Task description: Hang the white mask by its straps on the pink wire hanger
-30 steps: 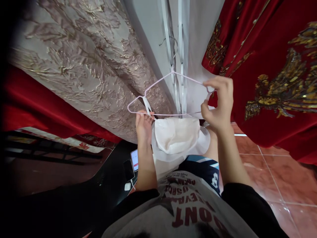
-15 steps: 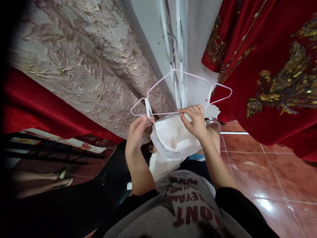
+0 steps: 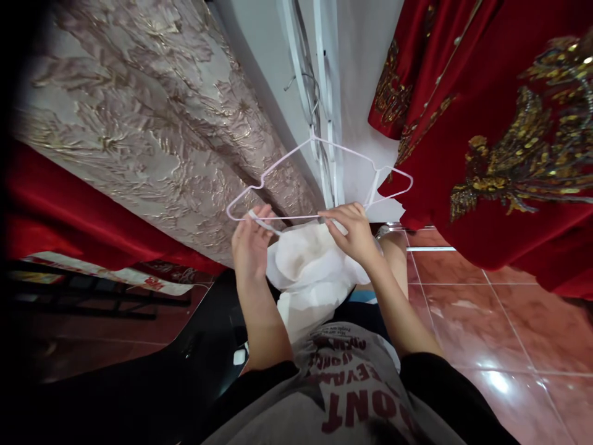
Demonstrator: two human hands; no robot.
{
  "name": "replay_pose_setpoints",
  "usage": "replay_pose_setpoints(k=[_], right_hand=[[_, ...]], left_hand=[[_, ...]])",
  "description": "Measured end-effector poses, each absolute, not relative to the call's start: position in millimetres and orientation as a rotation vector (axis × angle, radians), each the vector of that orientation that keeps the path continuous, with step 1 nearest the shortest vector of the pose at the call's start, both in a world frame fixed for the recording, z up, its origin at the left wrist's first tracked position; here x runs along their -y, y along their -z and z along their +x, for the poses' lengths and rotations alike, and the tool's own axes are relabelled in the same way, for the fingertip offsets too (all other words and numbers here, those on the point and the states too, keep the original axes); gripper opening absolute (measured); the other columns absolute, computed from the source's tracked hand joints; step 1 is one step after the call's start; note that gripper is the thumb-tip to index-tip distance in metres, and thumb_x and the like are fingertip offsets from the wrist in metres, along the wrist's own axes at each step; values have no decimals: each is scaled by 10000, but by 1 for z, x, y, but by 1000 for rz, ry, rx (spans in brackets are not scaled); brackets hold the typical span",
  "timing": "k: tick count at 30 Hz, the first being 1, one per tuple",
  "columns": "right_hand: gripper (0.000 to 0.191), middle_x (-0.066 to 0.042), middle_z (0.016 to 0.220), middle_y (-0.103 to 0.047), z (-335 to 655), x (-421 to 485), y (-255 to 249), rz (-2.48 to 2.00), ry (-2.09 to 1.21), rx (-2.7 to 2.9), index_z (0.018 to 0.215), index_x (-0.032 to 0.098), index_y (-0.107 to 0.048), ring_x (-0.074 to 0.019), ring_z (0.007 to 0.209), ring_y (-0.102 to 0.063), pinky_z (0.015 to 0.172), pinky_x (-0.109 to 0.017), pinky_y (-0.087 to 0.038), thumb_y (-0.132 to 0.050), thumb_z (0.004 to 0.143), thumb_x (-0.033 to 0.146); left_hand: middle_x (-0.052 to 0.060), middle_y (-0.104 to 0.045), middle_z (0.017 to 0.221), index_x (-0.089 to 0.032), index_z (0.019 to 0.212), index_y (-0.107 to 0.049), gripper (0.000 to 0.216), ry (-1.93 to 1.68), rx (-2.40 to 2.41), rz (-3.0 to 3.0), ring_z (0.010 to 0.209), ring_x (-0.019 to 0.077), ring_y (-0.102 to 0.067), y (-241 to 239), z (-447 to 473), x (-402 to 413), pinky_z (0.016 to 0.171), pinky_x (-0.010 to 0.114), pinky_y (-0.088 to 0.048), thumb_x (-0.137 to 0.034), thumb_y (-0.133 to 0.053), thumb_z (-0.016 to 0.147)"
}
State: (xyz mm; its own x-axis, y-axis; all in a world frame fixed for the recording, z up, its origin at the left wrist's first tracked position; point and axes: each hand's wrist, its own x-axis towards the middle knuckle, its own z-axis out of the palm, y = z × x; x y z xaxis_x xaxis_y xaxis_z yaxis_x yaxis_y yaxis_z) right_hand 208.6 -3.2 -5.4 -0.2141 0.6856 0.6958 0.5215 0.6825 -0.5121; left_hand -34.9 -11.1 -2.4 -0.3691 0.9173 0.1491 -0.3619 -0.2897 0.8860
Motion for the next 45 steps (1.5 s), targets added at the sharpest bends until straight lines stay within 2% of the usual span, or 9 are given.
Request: replay_pose_setpoints(k=[6,12,16,23,26,28,35,41,45], right_hand=[[259,-95,1299,-754,229,11,14,-999,-141,1354,1227,297,-780,-269,1198,-710,1013,-484,-565,-659,998,315],[237,-50,882,-775,273,-4,-5,-1194,-571,1172,1054,199,-831,-84,512,-470,508,-270,-407,-684,890,284],[145,-52,856,-807,267,-15,-33,-1059,-536,1319,887,211,-851,-128,605,-618,558,-286,-494,-724,853,273],[310,-78,1124,-803,287,-46,-20,-791,-48,861,1149,262,-815,-217,839,-752,674,-375,-599,-857,852,339],[191,5,729,-713,291,-29,-9,-754,104,764,804,255,-767,-176,615,-694,582,-343,-562,-804,906,412],[305,40,572,-620,282,-9,-9,-785,55,852,740,250,-743,-155,487,-622,517,-324,-526,-763,931,488],[299,-51,820,-774,238,22,-31,-1069,-314,1471,802,252,-795,-203,746,-702,717,-387,-603,-790,897,536],[585,22,532,-513,258,24,-43,-1347,-427,1332,559,227,-548,-106,522,-436,492,-283,-348,-881,766,662],[683,-4,428,-527,291,34,-40,-1541,-692,1281,446,213,-537,-100,424,-447,425,-271,-317,-884,717,735]], left_hand=[[42,-738,746,-190,863,-699,424,-1833,-846,860,802,186,-785,1,-5,5,546,199,-492,-570,-883,833],[32,-712,756,-198,854,-658,421,-1830,-886,877,817,180,-782,8,-6,0,555,198,-506,-576,-841,876],[17,-698,734,-195,842,-651,454,-1855,-892,858,767,166,-776,6,-5,-1,539,186,-500,-598,-860,848],[12,-681,711,-186,845,-670,443,-1823,-890,850,755,167,-776,0,-13,0,556,190,-509,-577,-877,840],[16,-688,719,-188,855,-669,419,-1780,-878,840,794,179,-791,2,-12,1,573,192,-515,-555,-872,852],[22,-697,730,-187,866,-673,404,-1753,-882,829,820,189,-799,4,-8,1,584,197,-520,-540,-871,852],[30,-711,762,-182,886,-677,391,-1732,-875,767,832,194,-798,5,8,8,602,215,-518,-528,-856,855],[35,-711,774,-185,896,-673,362,-1718,-902,813,850,202,-804,0,-2,11,610,224,-507,-515,-822,892],[33,-710,775,-186,901,-680,376,-1715,-885,823,857,204,-805,2,-2,9,616,224,-515,-529,-830,879]])
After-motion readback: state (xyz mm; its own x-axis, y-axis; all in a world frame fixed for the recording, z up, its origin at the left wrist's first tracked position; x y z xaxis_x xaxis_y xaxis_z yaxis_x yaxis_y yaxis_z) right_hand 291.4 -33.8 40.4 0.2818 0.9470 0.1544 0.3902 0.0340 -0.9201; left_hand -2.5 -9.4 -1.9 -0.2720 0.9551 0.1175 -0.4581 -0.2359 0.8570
